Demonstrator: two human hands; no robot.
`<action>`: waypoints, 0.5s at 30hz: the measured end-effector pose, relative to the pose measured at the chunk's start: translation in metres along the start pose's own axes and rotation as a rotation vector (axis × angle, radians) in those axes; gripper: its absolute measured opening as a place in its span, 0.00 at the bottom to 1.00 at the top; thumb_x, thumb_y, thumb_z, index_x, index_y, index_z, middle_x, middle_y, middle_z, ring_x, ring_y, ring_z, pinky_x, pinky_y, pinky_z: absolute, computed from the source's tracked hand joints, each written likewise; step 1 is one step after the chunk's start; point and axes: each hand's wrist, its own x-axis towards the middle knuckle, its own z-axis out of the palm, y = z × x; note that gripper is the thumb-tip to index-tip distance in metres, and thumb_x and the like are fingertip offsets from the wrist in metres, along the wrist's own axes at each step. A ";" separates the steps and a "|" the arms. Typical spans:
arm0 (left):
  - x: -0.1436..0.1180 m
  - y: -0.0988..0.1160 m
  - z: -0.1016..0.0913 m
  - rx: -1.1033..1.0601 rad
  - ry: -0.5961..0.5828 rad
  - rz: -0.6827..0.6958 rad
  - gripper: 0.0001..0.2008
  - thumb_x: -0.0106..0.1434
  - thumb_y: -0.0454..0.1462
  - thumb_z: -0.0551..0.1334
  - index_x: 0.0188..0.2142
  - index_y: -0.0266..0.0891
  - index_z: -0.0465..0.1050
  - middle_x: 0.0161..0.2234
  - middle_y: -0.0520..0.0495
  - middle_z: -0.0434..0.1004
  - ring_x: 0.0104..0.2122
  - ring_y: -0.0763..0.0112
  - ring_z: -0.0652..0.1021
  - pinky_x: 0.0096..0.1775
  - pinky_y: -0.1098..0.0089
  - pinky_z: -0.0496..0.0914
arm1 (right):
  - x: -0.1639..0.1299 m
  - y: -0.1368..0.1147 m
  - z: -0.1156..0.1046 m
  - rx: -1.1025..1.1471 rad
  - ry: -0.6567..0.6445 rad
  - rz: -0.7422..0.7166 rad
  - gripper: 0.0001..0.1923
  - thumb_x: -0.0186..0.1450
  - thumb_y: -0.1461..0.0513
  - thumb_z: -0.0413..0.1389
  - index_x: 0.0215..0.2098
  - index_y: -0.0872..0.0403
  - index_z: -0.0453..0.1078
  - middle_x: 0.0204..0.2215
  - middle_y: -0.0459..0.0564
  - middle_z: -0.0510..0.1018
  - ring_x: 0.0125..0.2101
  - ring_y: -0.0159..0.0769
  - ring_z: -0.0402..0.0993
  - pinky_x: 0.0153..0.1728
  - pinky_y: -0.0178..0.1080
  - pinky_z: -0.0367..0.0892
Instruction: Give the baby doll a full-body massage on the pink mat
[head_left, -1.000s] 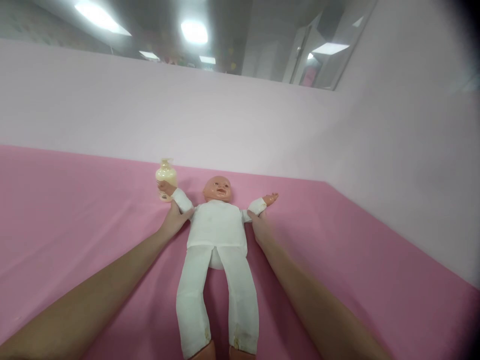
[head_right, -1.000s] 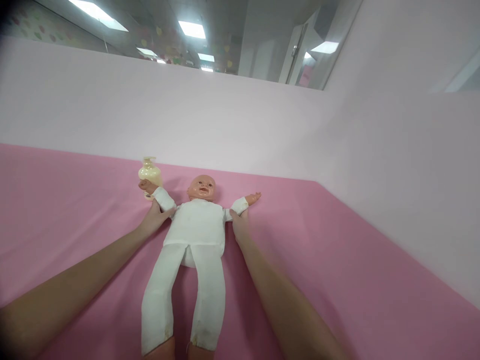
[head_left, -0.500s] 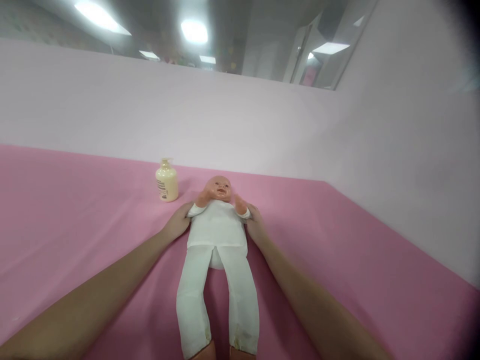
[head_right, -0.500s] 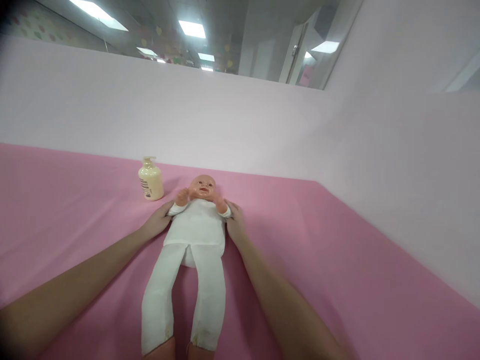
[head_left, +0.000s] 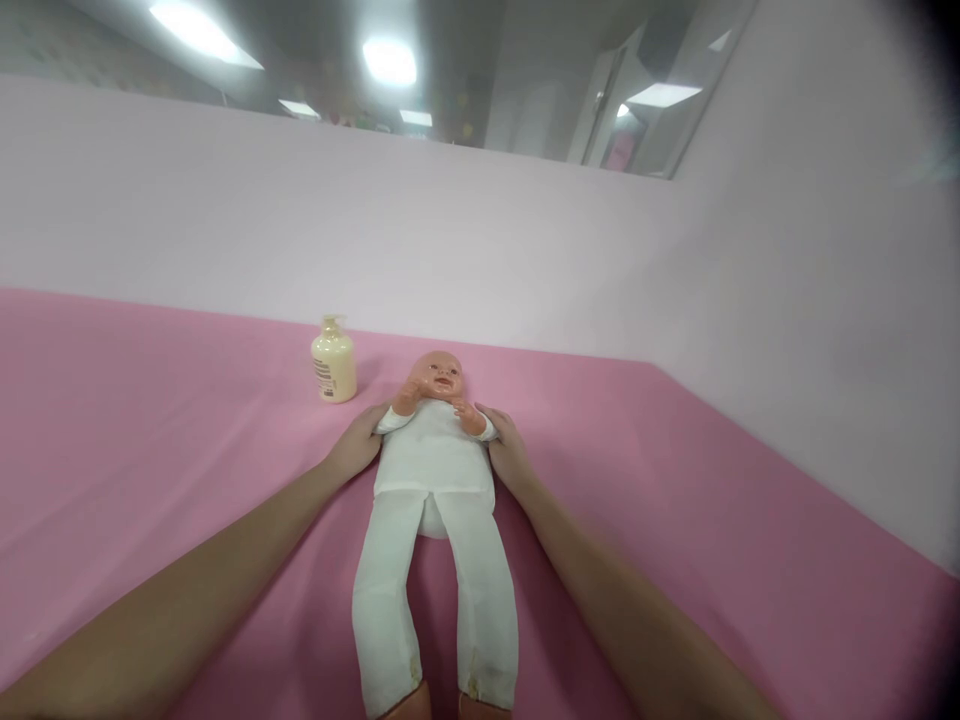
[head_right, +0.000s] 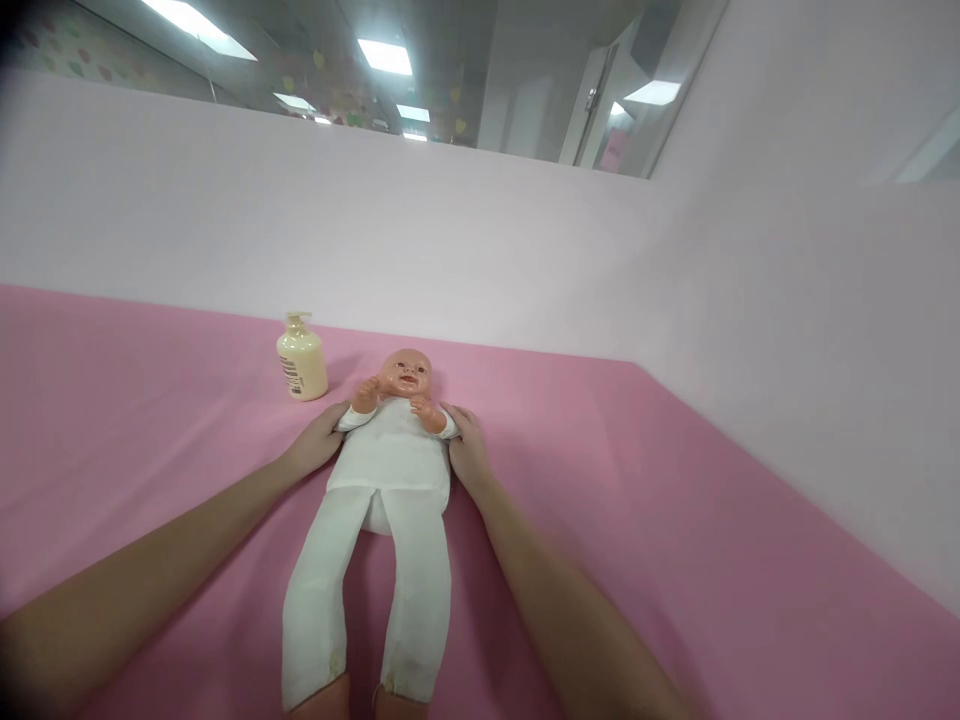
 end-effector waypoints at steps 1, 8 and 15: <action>0.000 0.001 0.000 -0.026 -0.008 -0.013 0.31 0.54 0.29 0.52 0.58 0.40 0.67 0.57 0.46 0.71 0.56 0.57 0.70 0.59 0.54 0.62 | 0.000 -0.001 0.000 0.012 0.005 0.008 0.31 0.52 0.69 0.46 0.51 0.48 0.73 0.50 0.49 0.75 0.53 0.40 0.67 0.59 0.48 0.59; -0.002 0.003 0.000 -0.125 0.092 -0.151 0.26 0.58 0.36 0.57 0.58 0.41 0.63 0.54 0.44 0.73 0.52 0.58 0.74 0.55 0.55 0.66 | 0.000 -0.014 -0.001 0.162 0.008 0.140 0.27 0.53 0.66 0.50 0.51 0.48 0.71 0.49 0.47 0.77 0.50 0.43 0.71 0.54 0.49 0.64; 0.001 -0.010 -0.001 -0.130 0.250 -0.257 0.30 0.58 0.39 0.61 0.59 0.41 0.55 0.52 0.41 0.71 0.52 0.57 0.73 0.53 0.57 0.67 | 0.000 -0.018 -0.003 0.181 0.093 0.256 0.13 0.56 0.60 0.52 0.40 0.51 0.69 0.37 0.48 0.78 0.39 0.42 0.72 0.43 0.44 0.68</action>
